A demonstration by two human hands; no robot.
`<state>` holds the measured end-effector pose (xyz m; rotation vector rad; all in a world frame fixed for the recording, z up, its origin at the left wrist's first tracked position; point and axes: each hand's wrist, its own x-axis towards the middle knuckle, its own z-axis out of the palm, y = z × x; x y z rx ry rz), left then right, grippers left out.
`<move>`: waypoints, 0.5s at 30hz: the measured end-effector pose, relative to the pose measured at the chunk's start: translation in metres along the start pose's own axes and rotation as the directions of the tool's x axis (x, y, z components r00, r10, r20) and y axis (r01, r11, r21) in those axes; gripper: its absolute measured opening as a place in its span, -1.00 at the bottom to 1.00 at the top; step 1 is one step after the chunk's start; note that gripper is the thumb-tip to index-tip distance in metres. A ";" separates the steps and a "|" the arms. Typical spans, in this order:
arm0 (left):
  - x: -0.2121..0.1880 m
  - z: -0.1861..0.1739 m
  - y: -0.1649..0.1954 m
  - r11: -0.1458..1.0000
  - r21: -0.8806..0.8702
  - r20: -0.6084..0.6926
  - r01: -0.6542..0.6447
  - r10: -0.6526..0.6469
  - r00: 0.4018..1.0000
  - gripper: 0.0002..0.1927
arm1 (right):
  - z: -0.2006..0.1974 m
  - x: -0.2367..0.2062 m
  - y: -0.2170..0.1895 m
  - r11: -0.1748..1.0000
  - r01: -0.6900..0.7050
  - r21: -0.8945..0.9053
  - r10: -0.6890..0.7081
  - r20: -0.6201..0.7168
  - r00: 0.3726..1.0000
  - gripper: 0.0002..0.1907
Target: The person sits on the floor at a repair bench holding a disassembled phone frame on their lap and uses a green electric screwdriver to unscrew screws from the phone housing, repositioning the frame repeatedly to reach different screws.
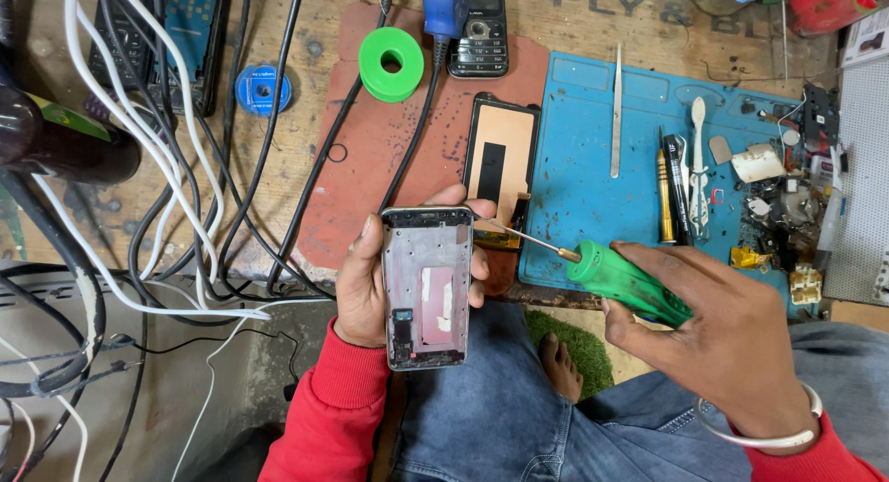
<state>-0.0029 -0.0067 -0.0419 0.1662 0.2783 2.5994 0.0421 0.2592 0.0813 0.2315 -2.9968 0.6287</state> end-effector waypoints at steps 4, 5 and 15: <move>0.000 0.000 0.001 1.000 -0.014 0.005 0.014 -0.014 1.000 -0.19 | 0.000 0.000 -0.001 1.000 0.007 -0.006 -0.007 -0.008 1.000 -0.48; 0.000 0.000 0.001 1.000 -0.012 0.010 0.015 -0.015 1.000 -0.20 | 0.000 -0.001 -0.001 1.000 0.013 -0.005 -0.013 -0.009 1.000 -0.49; 0.000 0.000 0.000 1.000 -0.015 0.004 0.001 0.000 1.000 -0.21 | 0.000 -0.001 -0.001 1.000 -0.017 -0.007 0.017 -0.012 1.000 -0.48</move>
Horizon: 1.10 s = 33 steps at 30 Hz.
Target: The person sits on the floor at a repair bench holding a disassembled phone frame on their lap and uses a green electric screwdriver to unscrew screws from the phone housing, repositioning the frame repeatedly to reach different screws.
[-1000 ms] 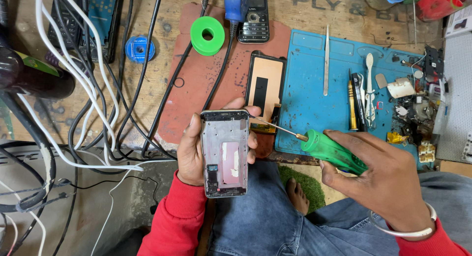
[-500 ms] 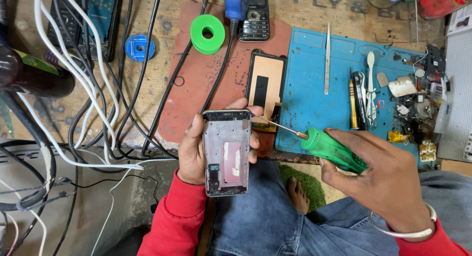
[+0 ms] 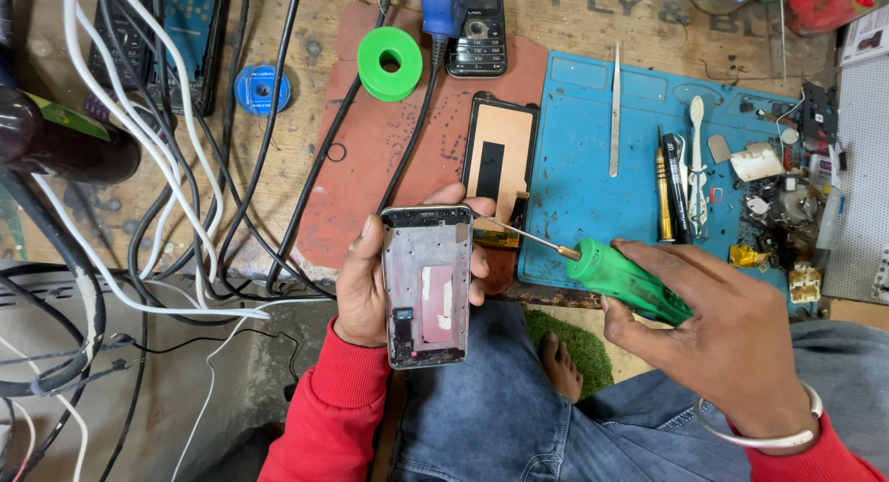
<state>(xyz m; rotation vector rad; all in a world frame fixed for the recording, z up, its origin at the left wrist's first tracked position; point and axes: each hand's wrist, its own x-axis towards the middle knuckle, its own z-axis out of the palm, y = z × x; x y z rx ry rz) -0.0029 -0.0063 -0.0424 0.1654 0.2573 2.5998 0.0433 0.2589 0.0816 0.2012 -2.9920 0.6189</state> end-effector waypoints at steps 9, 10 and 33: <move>0.001 -0.001 0.000 0.999 0.037 0.003 -0.007 0.006 1.000 -0.20 | 0.000 0.000 0.001 0.998 0.042 -0.041 -0.042 -0.008 0.999 -0.47; 0.001 -0.001 0.000 1.000 0.029 0.006 0.000 -0.001 1.000 -0.20 | 0.000 0.000 0.001 0.998 0.044 -0.043 -0.045 -0.006 0.999 -0.47; -0.004 0.002 0.002 0.998 0.019 0.053 0.061 -0.062 0.997 -0.19 | -0.007 0.009 0.001 0.966 0.177 -0.191 -0.193 -0.069 0.979 -0.49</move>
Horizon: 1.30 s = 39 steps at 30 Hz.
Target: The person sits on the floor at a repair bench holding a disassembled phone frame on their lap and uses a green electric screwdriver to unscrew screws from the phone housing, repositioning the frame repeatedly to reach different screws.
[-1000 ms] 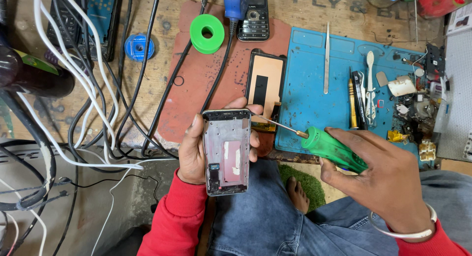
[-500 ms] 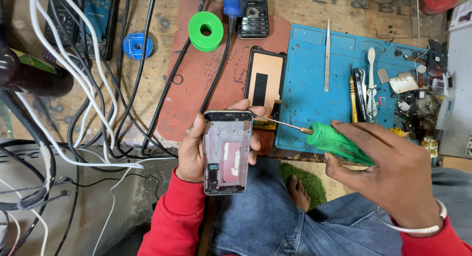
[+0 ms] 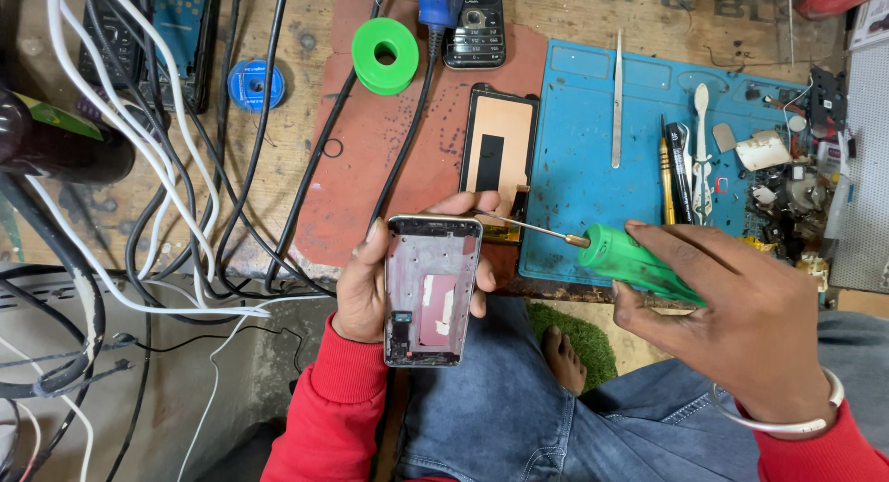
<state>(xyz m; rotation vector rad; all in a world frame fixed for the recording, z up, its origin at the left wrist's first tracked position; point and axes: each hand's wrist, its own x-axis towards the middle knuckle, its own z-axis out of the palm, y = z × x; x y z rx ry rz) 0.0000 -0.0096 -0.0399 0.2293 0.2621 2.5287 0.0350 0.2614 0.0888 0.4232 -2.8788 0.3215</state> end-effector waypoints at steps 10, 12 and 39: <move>0.004 -0.002 -0.004 0.995 -0.048 -0.020 -0.085 0.084 0.996 -0.21 | 0.007 -0.007 -0.001 0.982 -0.100 0.162 0.090 0.066 0.994 -0.47; 0.003 -0.003 -0.004 0.995 -0.029 -0.016 -0.091 0.090 0.996 -0.21 | 0.009 -0.009 -0.002 0.981 -0.106 0.163 0.094 0.078 0.993 -0.49; 0.004 -0.007 -0.001 0.999 0.019 -0.004 -0.050 0.050 0.999 -0.21 | 0.010 -0.010 -0.006 0.982 -0.107 0.153 0.097 0.072 0.993 -0.48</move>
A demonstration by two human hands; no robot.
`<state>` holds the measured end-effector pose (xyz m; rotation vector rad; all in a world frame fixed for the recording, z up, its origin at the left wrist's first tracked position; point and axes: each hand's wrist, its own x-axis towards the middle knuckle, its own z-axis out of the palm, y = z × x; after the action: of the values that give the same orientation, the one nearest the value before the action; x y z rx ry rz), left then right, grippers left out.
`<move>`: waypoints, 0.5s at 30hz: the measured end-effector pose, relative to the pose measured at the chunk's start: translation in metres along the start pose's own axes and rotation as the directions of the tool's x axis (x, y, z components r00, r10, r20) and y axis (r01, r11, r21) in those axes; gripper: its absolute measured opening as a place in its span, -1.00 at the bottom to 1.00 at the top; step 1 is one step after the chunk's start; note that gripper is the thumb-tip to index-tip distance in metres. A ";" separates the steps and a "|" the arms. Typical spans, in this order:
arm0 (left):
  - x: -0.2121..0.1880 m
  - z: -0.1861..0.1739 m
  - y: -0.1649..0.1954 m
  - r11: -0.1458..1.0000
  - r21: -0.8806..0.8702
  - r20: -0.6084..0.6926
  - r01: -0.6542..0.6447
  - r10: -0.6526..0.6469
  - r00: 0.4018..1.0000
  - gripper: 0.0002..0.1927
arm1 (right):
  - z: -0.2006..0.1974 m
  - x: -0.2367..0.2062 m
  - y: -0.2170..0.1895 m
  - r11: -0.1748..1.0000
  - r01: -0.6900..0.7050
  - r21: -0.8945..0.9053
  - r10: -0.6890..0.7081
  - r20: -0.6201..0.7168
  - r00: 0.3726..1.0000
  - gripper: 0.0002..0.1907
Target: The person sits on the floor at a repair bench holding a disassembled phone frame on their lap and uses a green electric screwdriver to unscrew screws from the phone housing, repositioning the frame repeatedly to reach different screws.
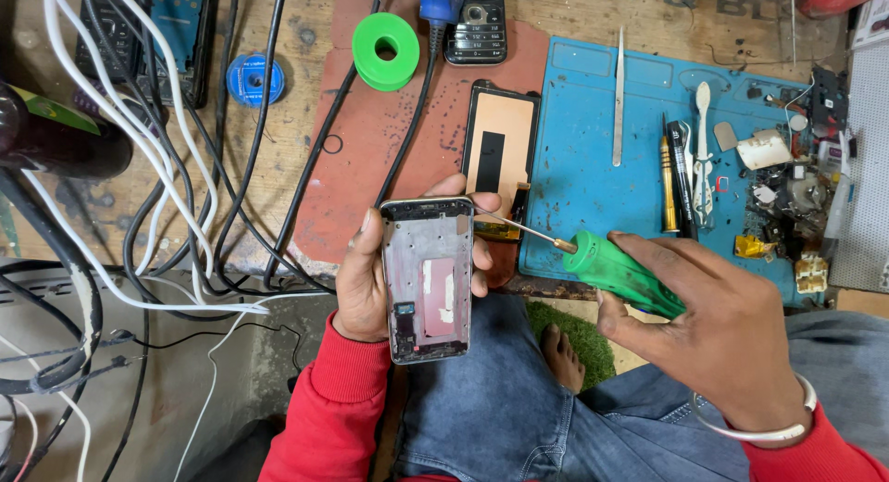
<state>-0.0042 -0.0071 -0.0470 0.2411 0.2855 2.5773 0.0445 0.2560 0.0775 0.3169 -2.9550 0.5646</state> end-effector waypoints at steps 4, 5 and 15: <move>-0.001 0.002 -0.001 1.000 0.007 -0.020 -0.002 0.002 1.000 -0.20 | 0.000 0.000 0.000 1.000 0.001 0.007 -0.001 -0.006 1.000 -0.48; -0.001 0.003 -0.002 1.000 0.013 -0.025 -0.003 0.003 1.000 -0.20 | 0.000 0.000 0.000 1.000 0.000 0.005 0.000 -0.007 1.000 -0.47; 0.003 0.007 -0.007 0.983 0.063 -0.132 -0.172 0.179 0.975 -0.07 | 0.001 0.001 0.001 0.990 -0.119 0.073 0.115 0.062 0.991 -0.48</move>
<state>-0.0018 0.0017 -0.0416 0.1118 0.3966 2.7697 0.0434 0.2558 0.0761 0.1701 -3.0277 0.6959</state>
